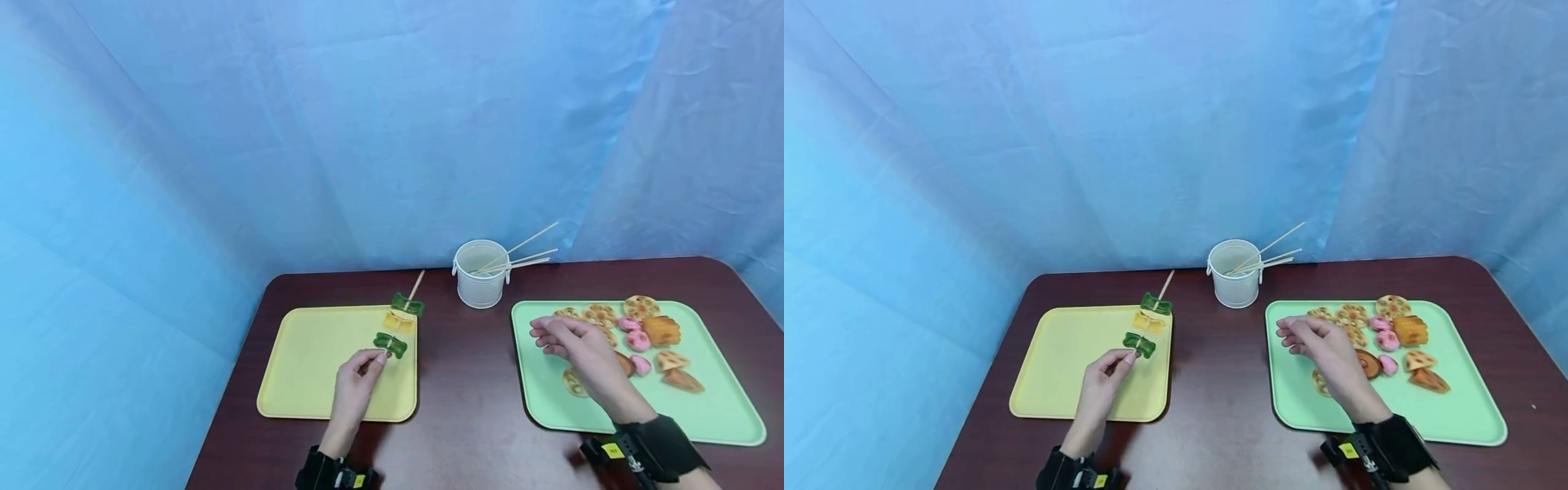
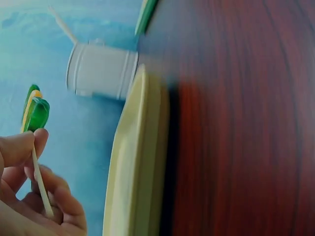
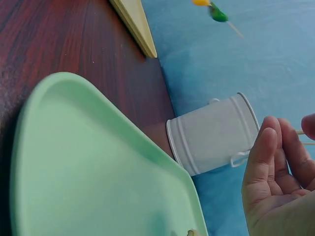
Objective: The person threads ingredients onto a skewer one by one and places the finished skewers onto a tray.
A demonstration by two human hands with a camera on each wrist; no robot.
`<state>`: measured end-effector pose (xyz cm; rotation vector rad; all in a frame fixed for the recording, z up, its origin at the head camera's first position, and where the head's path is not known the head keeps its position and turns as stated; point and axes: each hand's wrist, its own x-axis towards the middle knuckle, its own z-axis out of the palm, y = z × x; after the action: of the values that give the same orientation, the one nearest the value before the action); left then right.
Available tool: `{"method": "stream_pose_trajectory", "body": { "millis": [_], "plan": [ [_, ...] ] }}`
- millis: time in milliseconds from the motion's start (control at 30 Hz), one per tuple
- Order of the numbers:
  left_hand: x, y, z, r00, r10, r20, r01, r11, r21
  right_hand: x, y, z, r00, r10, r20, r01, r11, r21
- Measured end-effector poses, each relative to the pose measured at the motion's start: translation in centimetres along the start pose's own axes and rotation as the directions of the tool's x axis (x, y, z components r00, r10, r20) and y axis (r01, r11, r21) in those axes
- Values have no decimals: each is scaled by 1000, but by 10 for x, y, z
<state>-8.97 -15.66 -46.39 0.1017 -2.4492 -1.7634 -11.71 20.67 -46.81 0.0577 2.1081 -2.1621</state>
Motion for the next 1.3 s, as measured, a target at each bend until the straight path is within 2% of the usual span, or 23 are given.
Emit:
{"method": "stream_pose_trajectory", "body": {
  "millis": [200, 400, 467, 567, 700, 833, 1033, 1100, 1300],
  "plan": [
    [8, -37, -34, 999, 18, -51, -11, 992, 123, 1, -2, -1, 1000, -5, -2, 6, 1000, 20],
    [11, -53, -73, 993, -21, -116, 42, 983, 177, -1, -5, -3, 1000, -13, 11, 13, 1000, 19],
    [12, -57, -86, 989, -35, -147, 68, 971, 228, -2, -6, -3, 1000, -15, 18, 15, 1000, 20],
    [12, -63, -102, 980, -29, -199, 101, 926, 362, -2, -7, -2, 1000, -13, 19, 12, 1000, 24],
    [12, -67, -116, 975, 0, -224, 116, 855, 505, -2, -7, -1, 1000, -19, 17, 18, 999, 37],
    [13, -70, -124, 972, 19, -236, 122, 814, 568, -1, -6, 0, 999, -30, 23, 29, 998, 48],
    [18, -73, -141, 968, 105, -226, 77, 735, 674, -2, -2, 0, 999, -26, 32, 26, 1000, 15],
    [19, -74, -145, 972, 95, -215, 84, 713, 696, -3, -1, 0, 999, -35, 35, 35, 999, 15],
    [23, -75, -153, 984, 1, -181, 133, 675, 726, -4, -1, 1, 999, -31, 36, 33, 999, -39]
  ]
}}
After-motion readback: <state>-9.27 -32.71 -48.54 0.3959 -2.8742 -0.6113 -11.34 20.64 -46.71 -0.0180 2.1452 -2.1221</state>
